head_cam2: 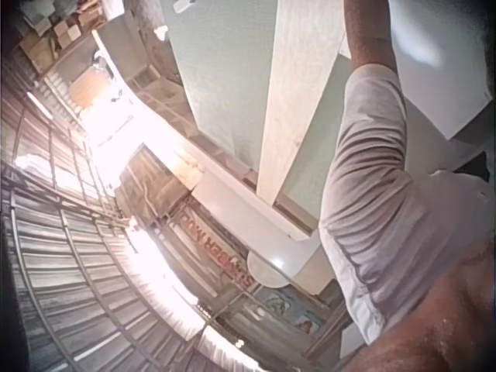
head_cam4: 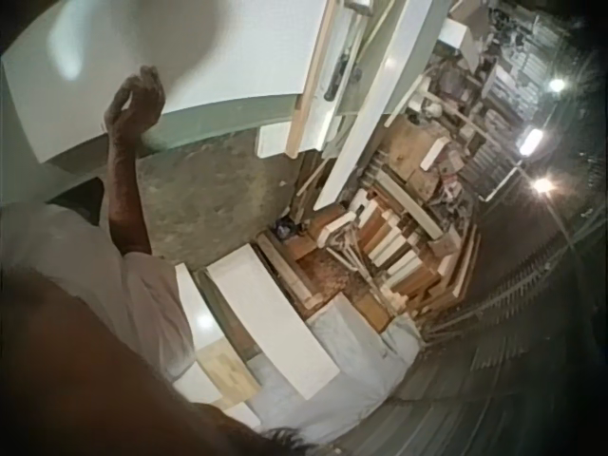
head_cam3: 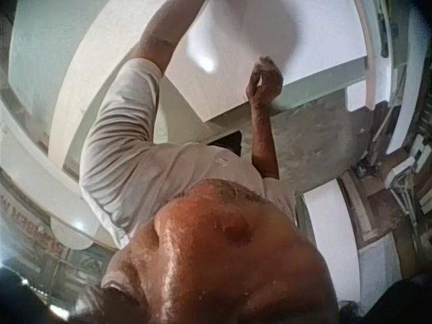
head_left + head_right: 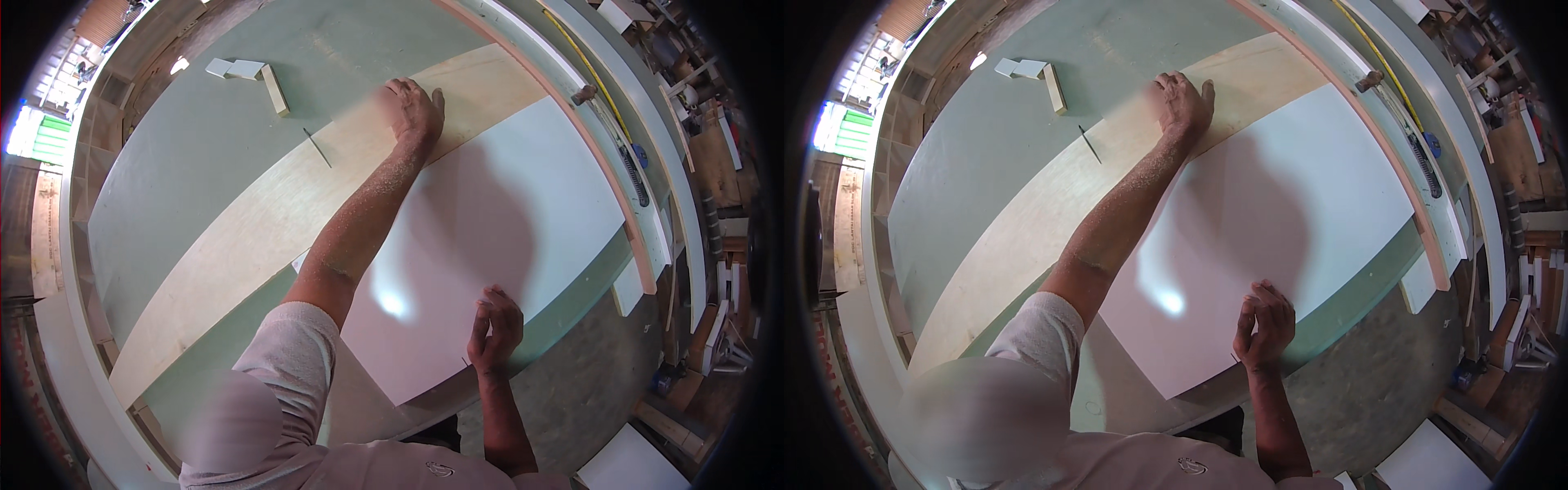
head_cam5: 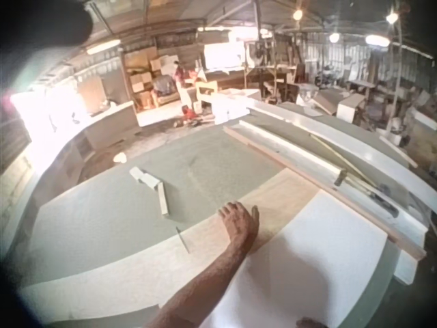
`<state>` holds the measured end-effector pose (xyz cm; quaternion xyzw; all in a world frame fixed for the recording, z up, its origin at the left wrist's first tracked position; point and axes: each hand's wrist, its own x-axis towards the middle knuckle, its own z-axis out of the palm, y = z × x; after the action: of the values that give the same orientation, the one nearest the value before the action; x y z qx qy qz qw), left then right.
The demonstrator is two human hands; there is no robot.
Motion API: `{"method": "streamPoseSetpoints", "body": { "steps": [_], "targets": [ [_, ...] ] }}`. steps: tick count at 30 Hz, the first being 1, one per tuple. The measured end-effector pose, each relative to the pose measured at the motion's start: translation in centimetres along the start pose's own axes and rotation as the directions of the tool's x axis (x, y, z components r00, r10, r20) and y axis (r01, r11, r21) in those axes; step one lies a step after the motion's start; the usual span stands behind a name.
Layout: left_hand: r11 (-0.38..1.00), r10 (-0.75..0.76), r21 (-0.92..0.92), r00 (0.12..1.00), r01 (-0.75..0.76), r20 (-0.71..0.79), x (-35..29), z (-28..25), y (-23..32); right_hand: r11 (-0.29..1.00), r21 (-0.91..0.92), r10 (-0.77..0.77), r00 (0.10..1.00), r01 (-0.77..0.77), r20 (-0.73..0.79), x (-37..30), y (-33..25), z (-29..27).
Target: The person aligns wooden boards against a panel on a workbench by hand, stacks wooden pieces, and retrieves a long curved wooden board to align it against the panel.
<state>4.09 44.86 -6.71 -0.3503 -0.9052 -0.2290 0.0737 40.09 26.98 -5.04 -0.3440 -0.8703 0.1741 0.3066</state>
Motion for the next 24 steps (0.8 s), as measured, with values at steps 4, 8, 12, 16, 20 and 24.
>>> {"method": "streamPoseSetpoints", "body": {
  "steps": [4,8,12,16,20,24],
  "targets": [
    [0.997,0.033,0.076,0.988,-0.022,-0.149,0.5,0.6,-0.3,1.0,-0.014,0.01,1.0,-0.01,0.019,0.5,-0.3,0.3],
    [0.998,0.016,0.063,0.996,-0.01,-0.089,0.7,0.5,-0.5,1.0,0.005,0.0,1.0,0.0,0.013,0.9,-0.5,0.5],
    [0.999,0.005,0.044,0.997,-0.001,-0.082,1.0,-0.2,-0.7,1.0,0.001,0.008,1.0,-0.008,0.011,1.2,-0.6,0.9],
    [0.999,-0.008,0.033,0.999,0.01,-0.048,1.4,-0.3,-0.7,1.0,-0.017,0.003,1.0,-0.002,0.018,1.4,-0.6,1.2],
    [0.997,0.008,0.077,0.997,-0.003,-0.071,1.8,-0.2,-1.1,1.0,-0.006,-0.016,1.0,0.016,0.0,1.7,-0.7,1.7],
    [0.996,-0.007,0.082,0.995,0.016,-0.102,2.1,-0.3,-1.2,1.0,-0.01,-0.014,1.0,0.014,-0.009,1.9,-0.8,2.1]
  ]
}}
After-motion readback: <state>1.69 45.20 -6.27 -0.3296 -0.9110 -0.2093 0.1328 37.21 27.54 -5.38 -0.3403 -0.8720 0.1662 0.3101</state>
